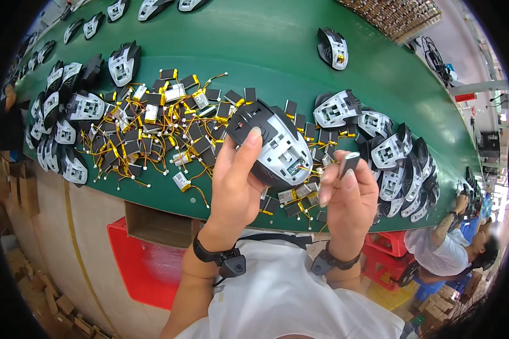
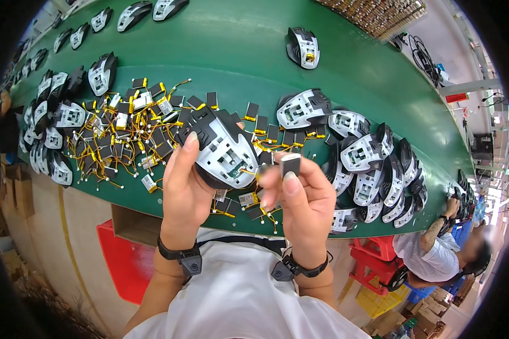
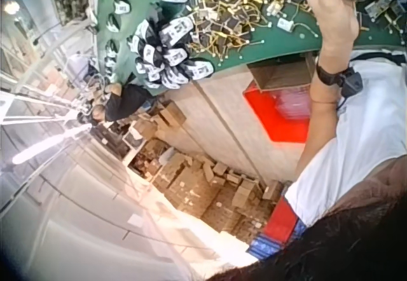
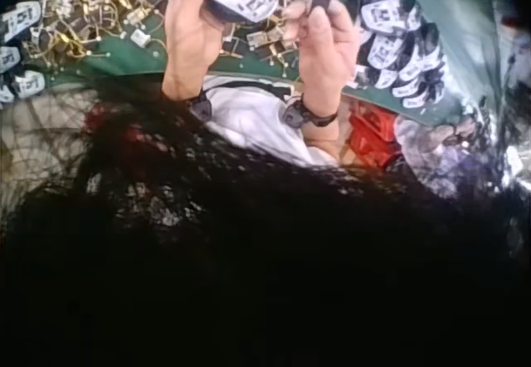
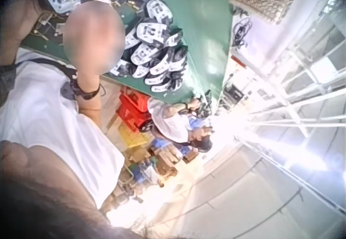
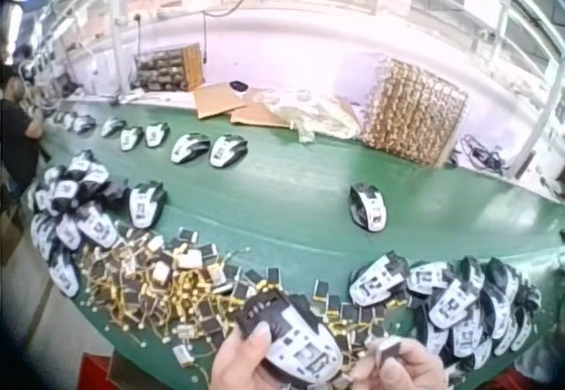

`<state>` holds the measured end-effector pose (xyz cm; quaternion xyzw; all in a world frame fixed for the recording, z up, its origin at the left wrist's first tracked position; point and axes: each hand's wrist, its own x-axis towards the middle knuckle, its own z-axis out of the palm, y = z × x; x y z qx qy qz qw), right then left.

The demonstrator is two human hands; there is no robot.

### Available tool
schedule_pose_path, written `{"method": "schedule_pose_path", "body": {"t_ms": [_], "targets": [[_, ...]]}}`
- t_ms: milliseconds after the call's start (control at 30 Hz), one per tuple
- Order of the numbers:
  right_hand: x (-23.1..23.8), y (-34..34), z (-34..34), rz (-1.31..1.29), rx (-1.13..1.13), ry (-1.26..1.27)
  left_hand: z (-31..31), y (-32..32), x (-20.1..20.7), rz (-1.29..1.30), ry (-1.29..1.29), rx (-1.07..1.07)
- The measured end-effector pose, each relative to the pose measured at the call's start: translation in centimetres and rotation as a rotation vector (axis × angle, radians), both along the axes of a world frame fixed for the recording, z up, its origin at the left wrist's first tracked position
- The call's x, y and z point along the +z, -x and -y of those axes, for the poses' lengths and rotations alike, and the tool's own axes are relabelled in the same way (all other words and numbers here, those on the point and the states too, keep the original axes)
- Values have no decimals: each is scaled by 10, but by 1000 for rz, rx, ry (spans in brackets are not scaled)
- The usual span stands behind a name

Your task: The person assembles electronic devices by inserting small battery packs into the internal compartments of mouse-shaped casings. They pick up a casing, insert a battery, and place the completed unit on the green table, repeating this process for multiple units.

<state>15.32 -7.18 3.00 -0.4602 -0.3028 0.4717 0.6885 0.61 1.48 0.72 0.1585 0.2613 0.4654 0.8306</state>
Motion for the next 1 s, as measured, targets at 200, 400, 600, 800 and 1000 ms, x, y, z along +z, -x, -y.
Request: {"method": "schedule_pose_path", "body": {"t_ms": [200, 400, 600, 800, 1000], "targets": [[-5, 2, -3, 295, -50, 54, 1, 1, 3, 11, -25, 20], [-3, 16, -4, 268, -85, -4, 6, -1, -1, -175, -236, 110], [-12, 17, -14, 235, -10, 76, 14, 0, -12, -301, -404, 277], [-15, 16, -19, 124, -55, 116, 17, -2, -19, -326, -493, 328], [-10, 15, -22, 715, -210, -105, 12, -3, -13, -209, -326, 242]]}}
